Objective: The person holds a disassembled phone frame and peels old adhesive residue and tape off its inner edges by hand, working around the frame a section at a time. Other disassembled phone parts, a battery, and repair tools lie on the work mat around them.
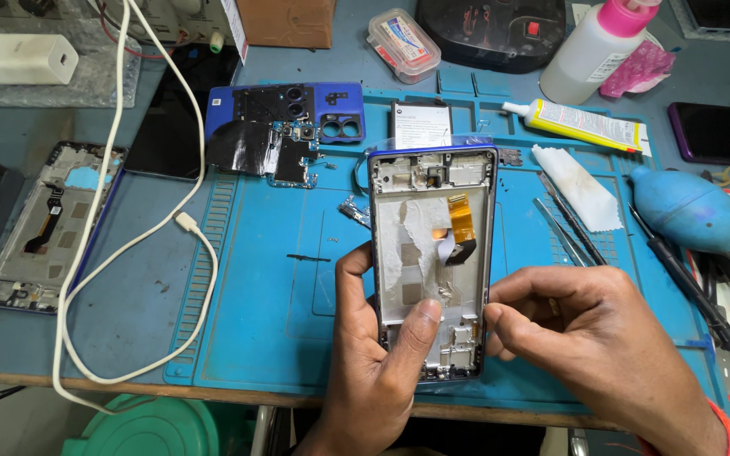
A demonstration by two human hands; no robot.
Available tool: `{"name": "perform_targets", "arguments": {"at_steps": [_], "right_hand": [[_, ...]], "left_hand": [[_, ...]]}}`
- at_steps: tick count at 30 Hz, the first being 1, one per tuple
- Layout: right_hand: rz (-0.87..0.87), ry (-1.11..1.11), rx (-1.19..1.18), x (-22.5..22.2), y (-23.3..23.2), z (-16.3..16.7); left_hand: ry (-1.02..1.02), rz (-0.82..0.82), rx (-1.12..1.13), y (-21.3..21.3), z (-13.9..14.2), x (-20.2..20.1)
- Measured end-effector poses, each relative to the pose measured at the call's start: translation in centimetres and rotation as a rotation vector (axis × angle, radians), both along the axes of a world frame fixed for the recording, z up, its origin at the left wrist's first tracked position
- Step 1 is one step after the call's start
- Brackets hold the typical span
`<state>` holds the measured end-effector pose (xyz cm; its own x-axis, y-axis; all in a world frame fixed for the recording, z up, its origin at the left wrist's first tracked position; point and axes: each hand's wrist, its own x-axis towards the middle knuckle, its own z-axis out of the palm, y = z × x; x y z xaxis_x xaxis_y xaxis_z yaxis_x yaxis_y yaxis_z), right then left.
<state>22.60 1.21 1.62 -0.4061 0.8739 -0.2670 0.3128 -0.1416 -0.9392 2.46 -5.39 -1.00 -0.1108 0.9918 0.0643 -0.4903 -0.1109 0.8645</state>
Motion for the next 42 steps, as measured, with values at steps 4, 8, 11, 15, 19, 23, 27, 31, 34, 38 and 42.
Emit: {"name": "perform_targets", "arguments": {"at_steps": [4, 8, 11, 15, 19, 23, 27, 31, 34, 38, 42], "right_hand": [[-0.008, -0.098, 0.011, 0.0, 0.0, 0.1], [0.03, -0.046, 0.029, 0.2, 0.1, 0.0], [0.015, -0.023, 0.023, 0.3, 0.1, -0.3], [-0.015, -0.046, 0.004, 0.3, 0.0, -0.4], [-0.017, -0.065, 0.108, 0.3, 0.0, 0.0], [-0.073, -0.177, 0.39, 0.9, 0.7, 1.1], [-0.03, -0.304, 0.483, 1.0, 0.7, 1.3], [0.008, -0.426, 0.537, 0.3, 0.5, 0.9], [0.079, -0.43, 0.587, -0.7, 0.4, 0.7], [0.317, -0.28, 0.55, -2.7, -0.8, 0.3], [0.448, -0.345, 0.467, -4.2, -2.2, 0.0]], "left_hand": [[-0.008, -0.001, -0.006, 0.1, 0.1, -0.1], [-0.004, -0.012, -0.011, 0.0, 0.1, -0.1], [0.003, -0.007, -0.01, 0.1, 0.1, 0.0], [0.022, -0.003, -0.006, 0.1, 0.1, 0.0], [-0.062, 0.04, 0.001, 0.2, 0.2, 0.1], [-0.152, 0.133, 0.008, 0.6, 0.2, 0.0], [-0.169, 0.209, 0.01, 0.8, 0.3, -0.4], [-0.046, 0.307, 0.017, 0.9, 0.5, -2.1], [-0.011, 0.374, 0.074, 0.9, 0.8, -3.5], [-0.051, 0.405, 0.081, 1.0, 0.9, -4.2], [-0.055, 0.391, 0.097, 1.1, 0.7, -3.9]]}}
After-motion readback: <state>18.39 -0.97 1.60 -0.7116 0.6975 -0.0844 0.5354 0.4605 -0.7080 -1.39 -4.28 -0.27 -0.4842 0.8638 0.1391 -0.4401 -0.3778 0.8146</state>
